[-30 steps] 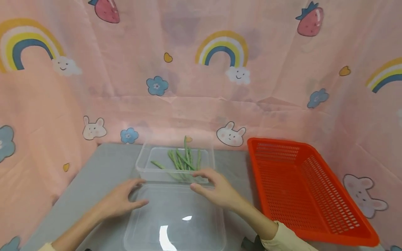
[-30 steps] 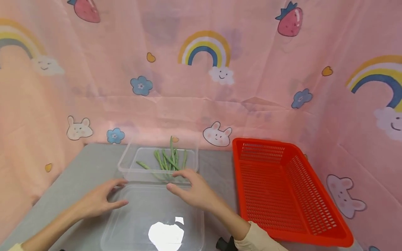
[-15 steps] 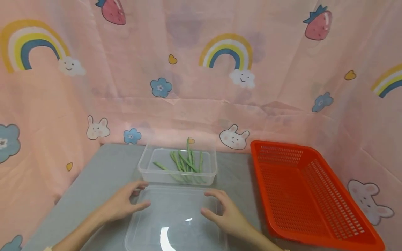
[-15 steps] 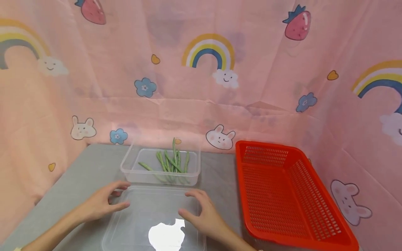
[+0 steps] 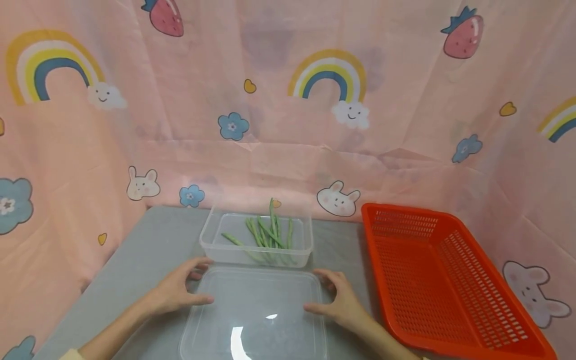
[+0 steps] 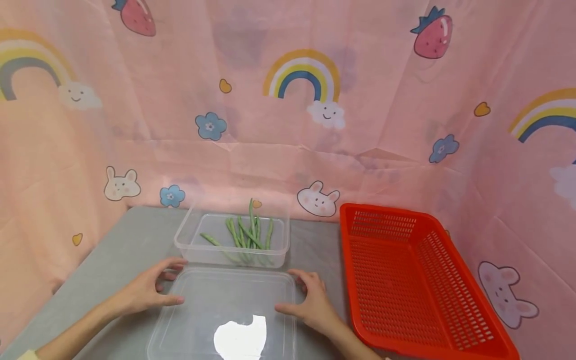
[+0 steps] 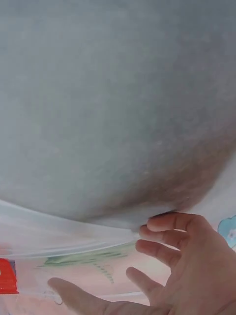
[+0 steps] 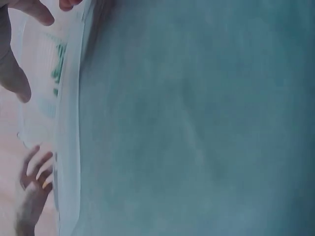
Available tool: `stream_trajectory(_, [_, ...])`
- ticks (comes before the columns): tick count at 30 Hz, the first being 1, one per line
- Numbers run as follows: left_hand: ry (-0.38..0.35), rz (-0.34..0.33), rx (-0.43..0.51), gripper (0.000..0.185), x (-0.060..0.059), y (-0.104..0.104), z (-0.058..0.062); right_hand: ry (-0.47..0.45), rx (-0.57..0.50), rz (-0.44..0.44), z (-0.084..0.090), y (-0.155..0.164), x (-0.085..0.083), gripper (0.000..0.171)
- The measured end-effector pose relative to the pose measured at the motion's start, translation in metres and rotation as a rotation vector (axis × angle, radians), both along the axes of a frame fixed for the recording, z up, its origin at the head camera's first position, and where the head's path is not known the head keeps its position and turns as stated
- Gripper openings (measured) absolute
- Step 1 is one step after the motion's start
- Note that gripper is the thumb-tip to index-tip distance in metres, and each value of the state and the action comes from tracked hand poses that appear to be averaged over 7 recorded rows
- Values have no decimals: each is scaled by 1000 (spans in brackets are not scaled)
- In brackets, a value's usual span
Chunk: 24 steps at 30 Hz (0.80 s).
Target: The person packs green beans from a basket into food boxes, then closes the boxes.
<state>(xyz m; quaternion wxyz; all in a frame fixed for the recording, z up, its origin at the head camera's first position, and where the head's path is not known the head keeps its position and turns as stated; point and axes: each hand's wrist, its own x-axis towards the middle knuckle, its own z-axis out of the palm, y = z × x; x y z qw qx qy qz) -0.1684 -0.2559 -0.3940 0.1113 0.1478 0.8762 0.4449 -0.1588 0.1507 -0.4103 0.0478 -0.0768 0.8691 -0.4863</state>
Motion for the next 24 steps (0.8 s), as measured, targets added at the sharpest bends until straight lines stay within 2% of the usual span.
stream_trajectory(5, [2, -21, 20, 83, -3, -6, -3, -76, -19, 10, 1, 7, -9, 78])
stream_trajectory(10, [16, -25, -27, 86, -8, -9, -7, -130, -70, 78, -2, 13, -15, 80])
stream_trajectory(16, [19, -37, -76, 87, -11, -10, -11, -154, -81, 109, -4, 17, -18, 82])
stream_trajectory(24, [42, -88, -81, 86, -13, -14, -9, -166, -83, 135, -1, 15, -18, 82])
